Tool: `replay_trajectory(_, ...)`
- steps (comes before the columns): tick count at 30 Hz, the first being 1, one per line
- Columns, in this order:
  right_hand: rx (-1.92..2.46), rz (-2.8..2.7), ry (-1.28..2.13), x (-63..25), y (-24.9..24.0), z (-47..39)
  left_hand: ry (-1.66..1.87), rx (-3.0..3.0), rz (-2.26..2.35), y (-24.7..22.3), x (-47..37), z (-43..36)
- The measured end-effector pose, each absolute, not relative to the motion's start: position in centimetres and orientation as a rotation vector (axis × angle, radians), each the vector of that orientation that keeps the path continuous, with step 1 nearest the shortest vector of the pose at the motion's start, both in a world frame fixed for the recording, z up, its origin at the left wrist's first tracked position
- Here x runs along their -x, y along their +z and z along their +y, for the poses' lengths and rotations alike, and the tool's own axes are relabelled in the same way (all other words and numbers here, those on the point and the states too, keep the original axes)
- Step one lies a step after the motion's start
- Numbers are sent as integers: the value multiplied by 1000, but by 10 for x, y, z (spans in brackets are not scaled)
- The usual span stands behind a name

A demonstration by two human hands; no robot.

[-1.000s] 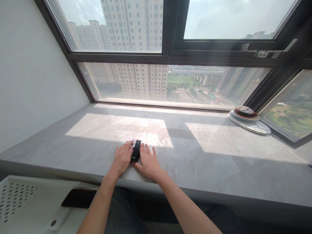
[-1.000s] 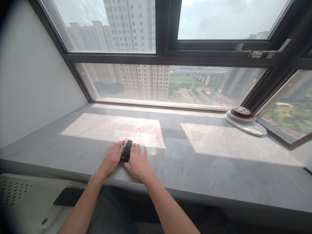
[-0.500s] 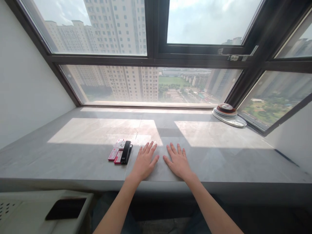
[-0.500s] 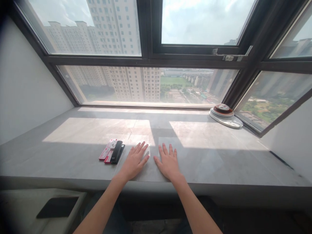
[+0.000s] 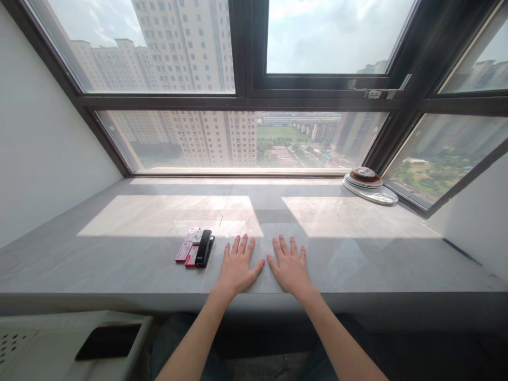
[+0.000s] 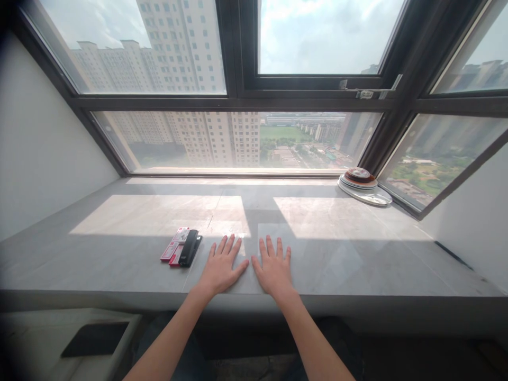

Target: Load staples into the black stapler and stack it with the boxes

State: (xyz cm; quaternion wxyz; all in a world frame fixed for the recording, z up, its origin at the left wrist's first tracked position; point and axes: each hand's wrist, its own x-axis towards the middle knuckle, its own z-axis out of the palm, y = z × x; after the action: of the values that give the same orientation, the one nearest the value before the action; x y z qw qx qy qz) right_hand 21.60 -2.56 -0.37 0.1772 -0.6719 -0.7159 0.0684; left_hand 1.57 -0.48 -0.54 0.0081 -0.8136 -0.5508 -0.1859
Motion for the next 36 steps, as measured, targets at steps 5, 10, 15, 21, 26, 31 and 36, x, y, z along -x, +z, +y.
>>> replay_trajectory(5,1895,-2026,218,-216,-3,-26,-582,2542,-1728,-6,-17,-5)
replay_trajectory(10,1902,-2028,189,-216,-3,-26,-594,2539,-1718,-6,-17,-5)
replay_trajectory(15,1880,-2036,166,-217,-5,-26,-590,2554,-1717,-5,-17,-4)
replay_trajectory(21,1884,-2032,178,-216,-5,-26,-601,2540,-1736,-4,-17,-5)
replay_trajectory(26,1881,-2038,192,-215,-4,-26,-608,2535,-1751,-3,-17,-5)
replay_trajectory(31,1952,-2070,118,-213,-5,-25,-579,2530,-1769,-1,-18,-6)
replay_trajectory(36,2023,-2095,31,-211,-4,-25,-530,2503,-1793,1,-20,-7)
